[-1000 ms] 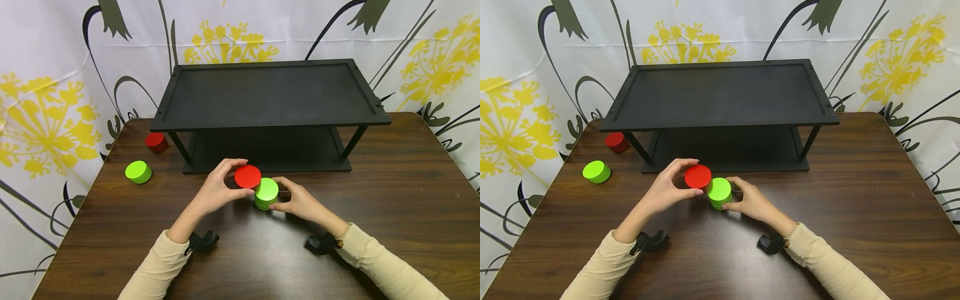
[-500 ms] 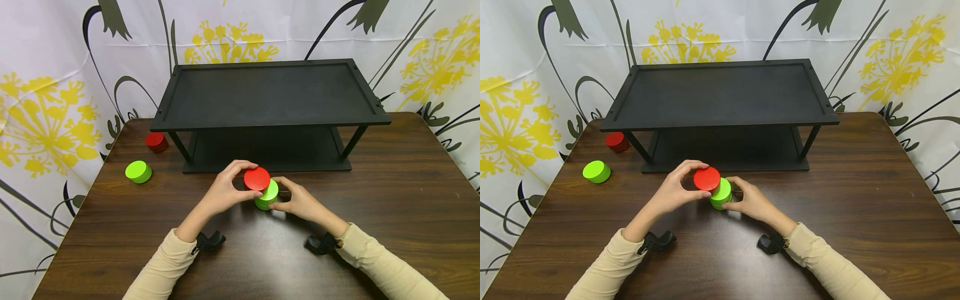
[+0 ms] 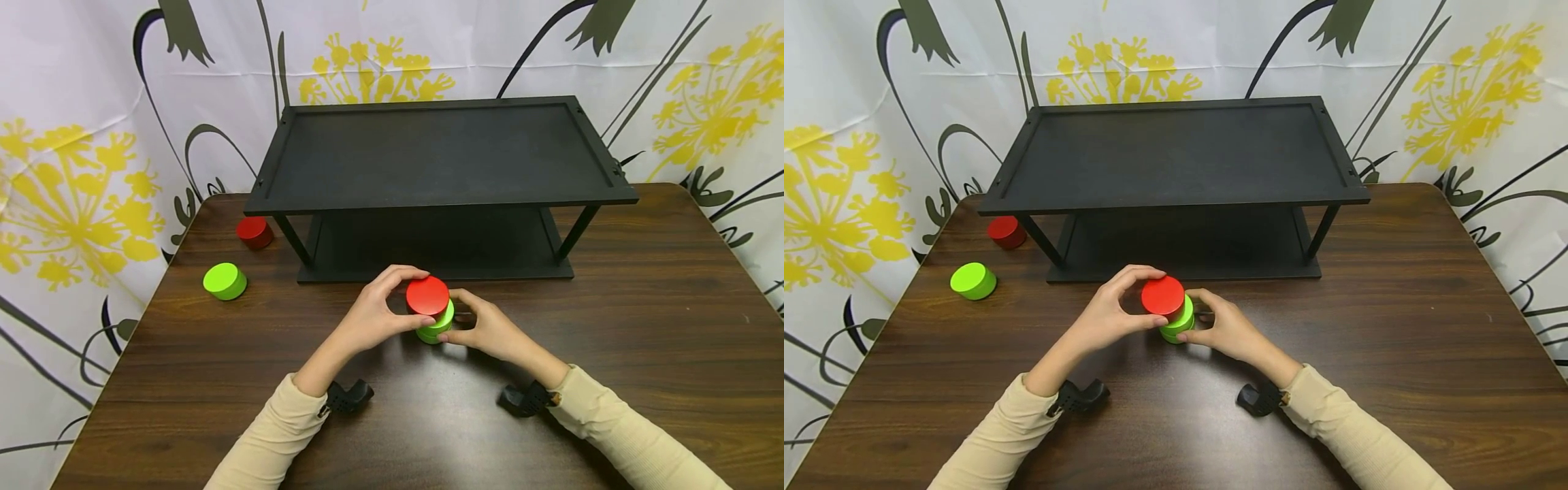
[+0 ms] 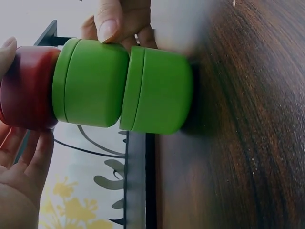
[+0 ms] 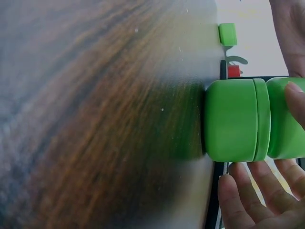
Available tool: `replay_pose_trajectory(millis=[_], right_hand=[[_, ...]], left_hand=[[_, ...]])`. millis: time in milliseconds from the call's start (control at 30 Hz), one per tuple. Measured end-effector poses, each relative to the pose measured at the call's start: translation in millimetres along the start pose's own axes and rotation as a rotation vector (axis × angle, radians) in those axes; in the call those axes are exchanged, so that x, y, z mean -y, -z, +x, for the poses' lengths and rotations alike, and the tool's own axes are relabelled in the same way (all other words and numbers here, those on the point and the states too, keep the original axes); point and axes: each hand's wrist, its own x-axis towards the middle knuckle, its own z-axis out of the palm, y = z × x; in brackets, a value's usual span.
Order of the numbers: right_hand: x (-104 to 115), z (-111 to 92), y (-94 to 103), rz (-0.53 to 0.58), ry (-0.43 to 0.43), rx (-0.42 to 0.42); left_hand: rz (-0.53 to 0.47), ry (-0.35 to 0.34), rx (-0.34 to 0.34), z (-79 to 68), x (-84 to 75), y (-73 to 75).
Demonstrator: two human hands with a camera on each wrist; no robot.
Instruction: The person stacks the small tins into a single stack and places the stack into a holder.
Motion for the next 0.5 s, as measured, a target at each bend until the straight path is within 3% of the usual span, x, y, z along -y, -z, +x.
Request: replay_pose_trajectory(millis=[500], right_hand=[[-0.1,0.1,1.0,0.039,0.013,-0.018]], left_hand=[[-0.073,0.029,0.033,3.0,-0.4,-4.0]])
